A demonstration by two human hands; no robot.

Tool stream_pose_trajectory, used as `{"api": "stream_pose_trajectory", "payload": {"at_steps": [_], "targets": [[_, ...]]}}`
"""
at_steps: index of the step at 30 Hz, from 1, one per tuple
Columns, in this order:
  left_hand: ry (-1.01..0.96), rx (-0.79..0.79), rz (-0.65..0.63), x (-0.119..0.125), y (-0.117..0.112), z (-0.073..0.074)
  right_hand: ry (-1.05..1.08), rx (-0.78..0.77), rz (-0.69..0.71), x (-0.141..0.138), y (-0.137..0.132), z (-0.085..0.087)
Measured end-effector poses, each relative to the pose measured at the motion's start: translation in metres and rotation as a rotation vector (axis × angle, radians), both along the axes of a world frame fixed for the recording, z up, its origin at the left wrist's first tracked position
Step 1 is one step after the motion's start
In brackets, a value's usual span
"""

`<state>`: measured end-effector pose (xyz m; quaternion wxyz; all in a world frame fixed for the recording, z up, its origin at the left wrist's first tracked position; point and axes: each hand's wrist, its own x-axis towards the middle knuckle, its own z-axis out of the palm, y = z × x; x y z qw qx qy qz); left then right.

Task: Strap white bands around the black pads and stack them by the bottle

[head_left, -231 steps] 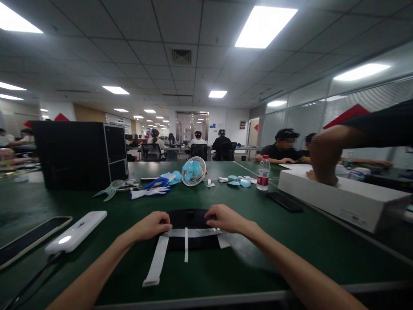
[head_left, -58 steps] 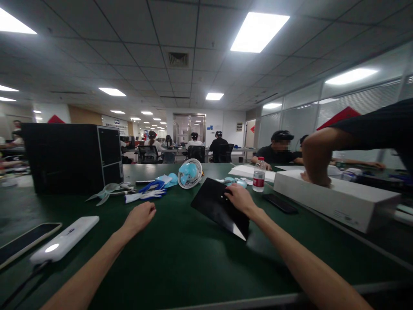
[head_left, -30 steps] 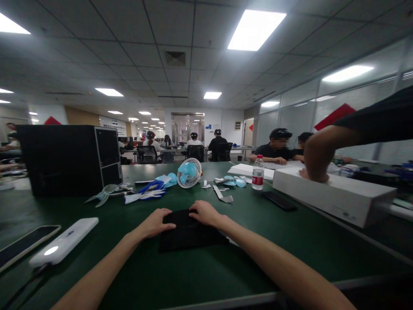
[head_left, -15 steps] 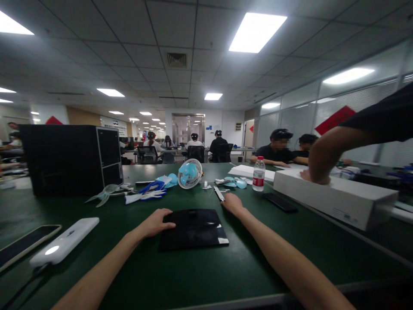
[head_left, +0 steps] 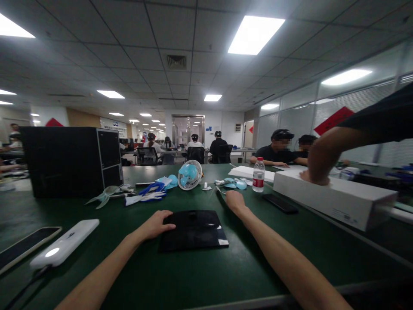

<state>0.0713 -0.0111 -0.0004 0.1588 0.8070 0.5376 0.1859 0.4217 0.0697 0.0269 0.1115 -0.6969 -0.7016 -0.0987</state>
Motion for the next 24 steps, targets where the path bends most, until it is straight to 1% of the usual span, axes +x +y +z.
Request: {"api": "stream_pose_trajectory", "payload": {"at_steps": [4,6,9,12,14,15,17,20,22,24], "targets": [[-0.001,0.045,-0.004,0.001,-0.003,0.002,0.002,0.173,-0.040,0.010,-0.012,0.028],[-0.022,0.117,-0.009,0.002,-0.002,0.003,0.029,0.278,-0.034,0.014,-0.024,0.042],[-0.083,0.316,0.027,0.003,-0.002,0.008,0.147,0.410,0.019,0.016,-0.047,0.057],[-0.173,0.540,0.096,0.005,-0.006,0.020,0.307,0.458,0.172,0.011,-0.069,0.063],[-0.238,0.655,0.142,0.005,-0.012,0.029,0.421,0.425,0.323,0.004,-0.080,0.061],[-0.265,0.699,0.163,0.005,-0.015,0.033,0.483,0.383,0.394,0.000,-0.085,0.058],[-0.321,0.739,0.199,0.005,-0.020,0.039,0.606,0.277,0.511,-0.010,-0.090,0.053],[-0.356,0.698,0.188,0.005,-0.026,0.043,0.736,0.142,0.618,-0.025,-0.094,0.045],[-0.351,0.660,0.158,0.005,-0.030,0.043,0.772,0.106,0.658,-0.032,-0.095,0.041],[-0.353,0.644,0.157,0.006,-0.032,0.043,0.794,0.097,0.673,-0.036,-0.096,0.040]]}}
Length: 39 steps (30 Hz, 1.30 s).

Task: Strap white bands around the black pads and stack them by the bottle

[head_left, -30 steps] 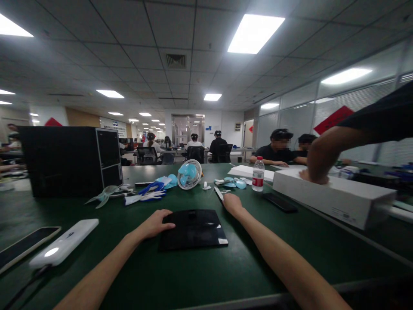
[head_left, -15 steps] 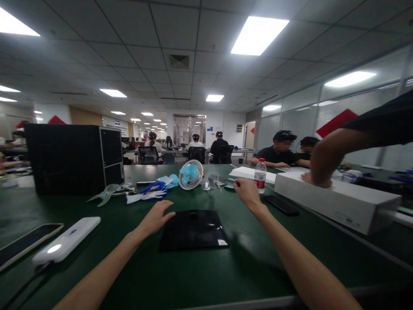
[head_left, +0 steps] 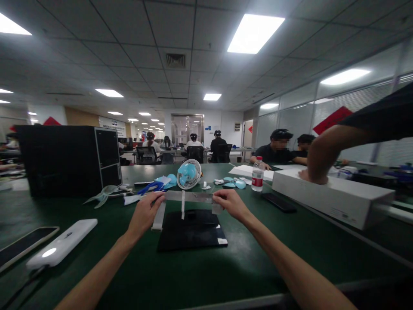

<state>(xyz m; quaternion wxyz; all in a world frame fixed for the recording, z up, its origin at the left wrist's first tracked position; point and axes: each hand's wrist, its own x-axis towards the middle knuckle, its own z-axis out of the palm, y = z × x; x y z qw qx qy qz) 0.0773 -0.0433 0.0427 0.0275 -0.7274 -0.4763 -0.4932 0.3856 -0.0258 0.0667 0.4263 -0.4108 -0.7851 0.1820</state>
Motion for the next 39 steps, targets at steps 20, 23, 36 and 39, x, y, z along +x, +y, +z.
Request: {"api": "stream_pose_trajectory", "payload": {"at_steps": [20,23,36,39], "targets": [[0.094,-0.944,-0.333,0.000,-0.004,-0.023,-0.399,-0.570,0.081,0.019,0.005,-0.018],[0.124,-0.948,-0.326,0.002,-0.004,-0.027,-0.450,-0.559,0.072,0.017,0.008,-0.025],[0.280,-0.870,-0.218,0.004,-0.005,-0.027,-0.537,-0.528,0.016,0.012,0.016,-0.039],[0.280,-0.864,-0.198,0.006,-0.009,-0.025,-0.534,-0.538,0.021,0.013,0.018,-0.040]]}}
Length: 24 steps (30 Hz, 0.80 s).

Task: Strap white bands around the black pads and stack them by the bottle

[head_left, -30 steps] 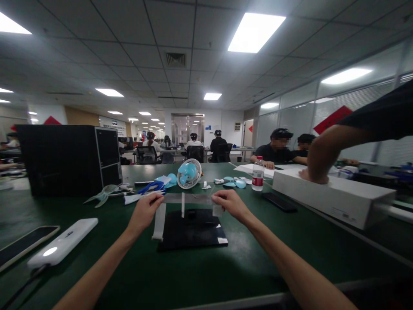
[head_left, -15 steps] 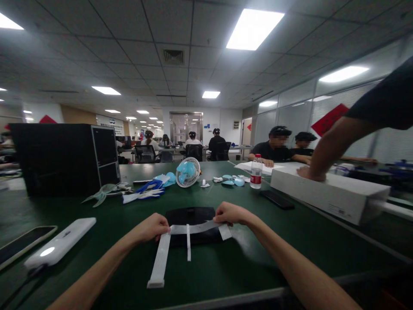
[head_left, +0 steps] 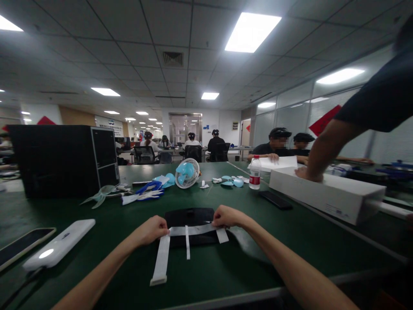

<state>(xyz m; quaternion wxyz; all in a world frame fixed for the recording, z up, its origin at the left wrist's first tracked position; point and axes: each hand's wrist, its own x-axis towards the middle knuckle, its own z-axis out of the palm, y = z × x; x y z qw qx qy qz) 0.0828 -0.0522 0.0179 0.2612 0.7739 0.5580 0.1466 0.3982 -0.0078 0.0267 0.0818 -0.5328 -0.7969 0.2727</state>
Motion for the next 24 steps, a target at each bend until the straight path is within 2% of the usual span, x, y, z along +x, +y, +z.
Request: {"api": "stream_pose_trajectory", "payload": {"at_steps": [12,14,17,20,22,24], "targets": [[0.055,0.026,0.041,0.004,-0.004,-0.001,-0.038,0.055,-0.009,-0.001,-0.002,-0.001],[0.073,0.087,-0.008,0.004,-0.003,-0.003,-0.055,0.071,-0.009,-0.001,-0.001,-0.002],[0.057,0.216,-0.164,0.007,-0.003,-0.007,-0.074,0.093,-0.014,0.000,-0.001,-0.003],[0.039,0.261,-0.308,0.011,-0.006,-0.008,-0.085,0.087,-0.027,0.000,-0.002,-0.002],[0.058,0.266,-0.350,0.014,-0.008,-0.007,-0.097,0.125,-0.024,-0.001,-0.004,0.002],[0.079,0.274,-0.357,0.016,-0.010,-0.006,-0.099,0.233,-0.026,-0.005,-0.008,0.006]]}}
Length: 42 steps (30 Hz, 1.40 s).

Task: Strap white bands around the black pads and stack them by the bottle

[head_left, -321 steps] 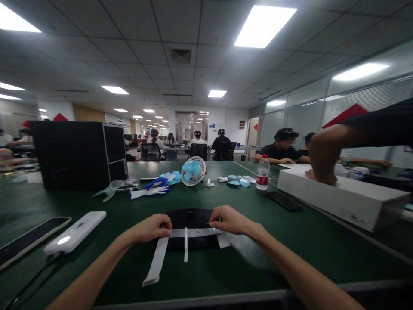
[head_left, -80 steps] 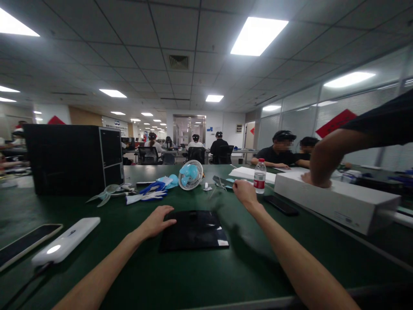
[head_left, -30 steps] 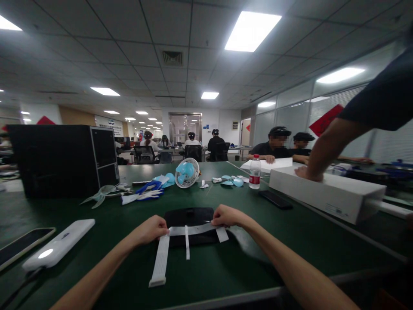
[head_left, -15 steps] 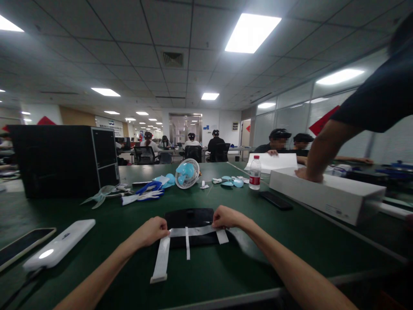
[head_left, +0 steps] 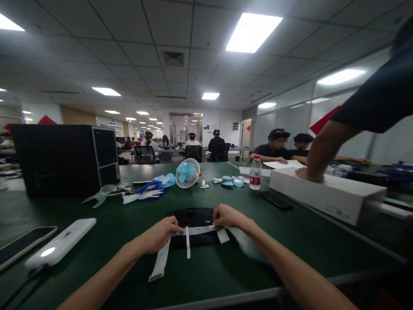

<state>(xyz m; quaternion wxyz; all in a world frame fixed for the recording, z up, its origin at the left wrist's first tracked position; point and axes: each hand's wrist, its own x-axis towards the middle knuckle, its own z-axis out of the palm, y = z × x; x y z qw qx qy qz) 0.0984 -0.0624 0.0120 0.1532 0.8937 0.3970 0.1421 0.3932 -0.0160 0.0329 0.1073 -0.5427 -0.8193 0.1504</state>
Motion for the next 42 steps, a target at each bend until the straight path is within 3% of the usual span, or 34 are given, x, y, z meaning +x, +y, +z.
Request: {"api": "stream_pose_trajectory", "payload": {"at_steps": [3,5,8,10,21,28,37,42], "targets": [[0.006,0.015,0.000,0.000,-0.001,0.001,0.053,0.191,0.067,-0.015,-0.013,0.005],[0.008,0.019,-0.001,0.000,-0.001,0.001,0.084,0.279,0.217,-0.029,-0.025,0.004],[0.016,0.016,0.004,0.000,-0.001,0.001,0.050,0.322,0.466,-0.050,-0.042,-0.003],[0.013,0.015,0.000,0.001,-0.001,0.001,0.000,0.300,0.533,-0.061,-0.051,-0.008],[0.044,0.047,-0.012,0.001,0.004,-0.003,-0.074,0.266,0.566,-0.063,-0.077,-0.011],[0.048,0.081,-0.018,-0.001,0.008,-0.008,-0.074,0.333,0.592,-0.058,-0.092,-0.014],[0.046,0.051,-0.010,0.002,0.001,-0.003,-0.060,0.280,0.501,-0.065,-0.072,-0.018],[0.078,0.057,-0.018,0.003,-0.002,0.000,-0.048,0.232,0.481,-0.062,-0.074,-0.015]]}}
